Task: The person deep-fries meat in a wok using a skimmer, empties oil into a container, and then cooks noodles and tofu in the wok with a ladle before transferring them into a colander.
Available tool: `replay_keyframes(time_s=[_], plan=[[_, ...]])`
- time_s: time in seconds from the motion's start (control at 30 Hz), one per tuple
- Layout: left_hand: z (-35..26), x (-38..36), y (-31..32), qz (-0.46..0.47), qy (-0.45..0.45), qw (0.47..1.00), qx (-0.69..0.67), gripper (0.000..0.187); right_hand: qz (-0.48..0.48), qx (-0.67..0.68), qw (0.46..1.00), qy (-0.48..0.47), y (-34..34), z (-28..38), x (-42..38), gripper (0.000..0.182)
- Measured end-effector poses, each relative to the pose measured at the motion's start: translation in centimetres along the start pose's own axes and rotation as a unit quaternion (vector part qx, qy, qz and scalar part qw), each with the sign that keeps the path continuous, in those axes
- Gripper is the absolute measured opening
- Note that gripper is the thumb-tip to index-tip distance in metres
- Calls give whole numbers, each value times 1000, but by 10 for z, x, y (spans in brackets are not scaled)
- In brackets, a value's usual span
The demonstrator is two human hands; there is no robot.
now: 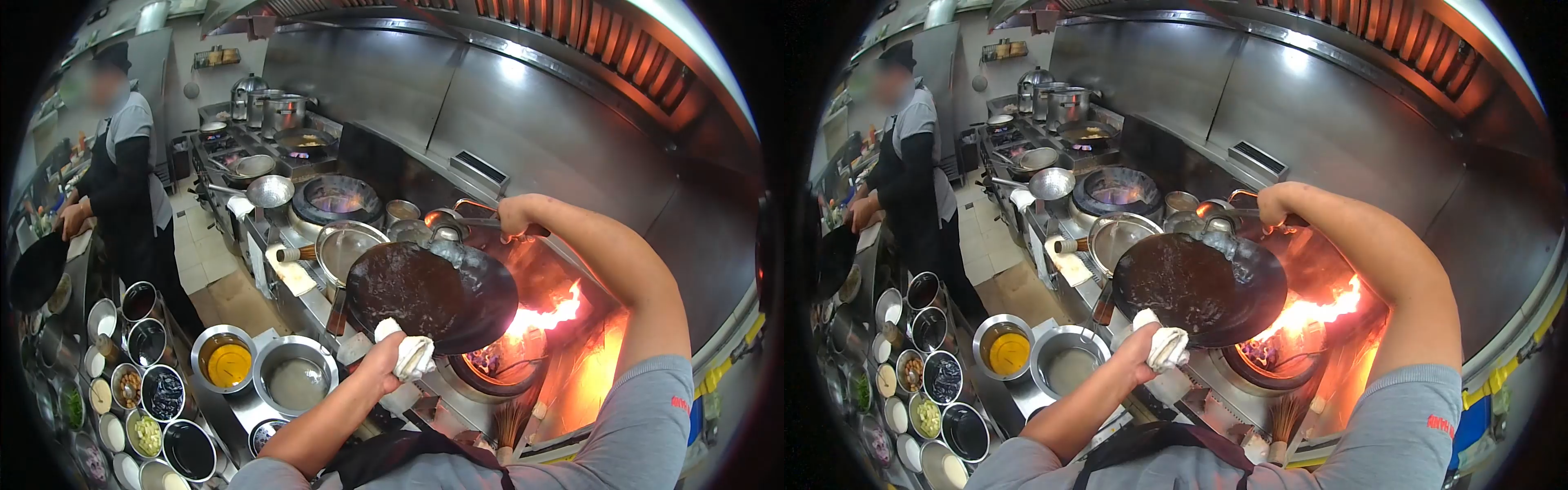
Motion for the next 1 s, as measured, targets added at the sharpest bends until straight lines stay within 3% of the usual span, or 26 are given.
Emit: replay_keyframes(time_s=[0.27,0.47,1.0], plan=[[-4,8,-5,8,10,1000,-21,30,5,29,999,34,-9,12,7,18],[-8,8,-1,45,9,998,-30,30,9,8,1000,22,-15,17,8,18],[-11,6,9,31,16,998,-45,36,6,25,1000,6,-25,21,25,18]])
Point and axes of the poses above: each hand's wrist, its own x-axis towards the middle knuckle, its own y-axis out of the palm, z = x × y, the point moved 1 cm from there along x, towards the middle knuckle, and after that the axes turned 10 degrees about x, right-handed, at the moved point
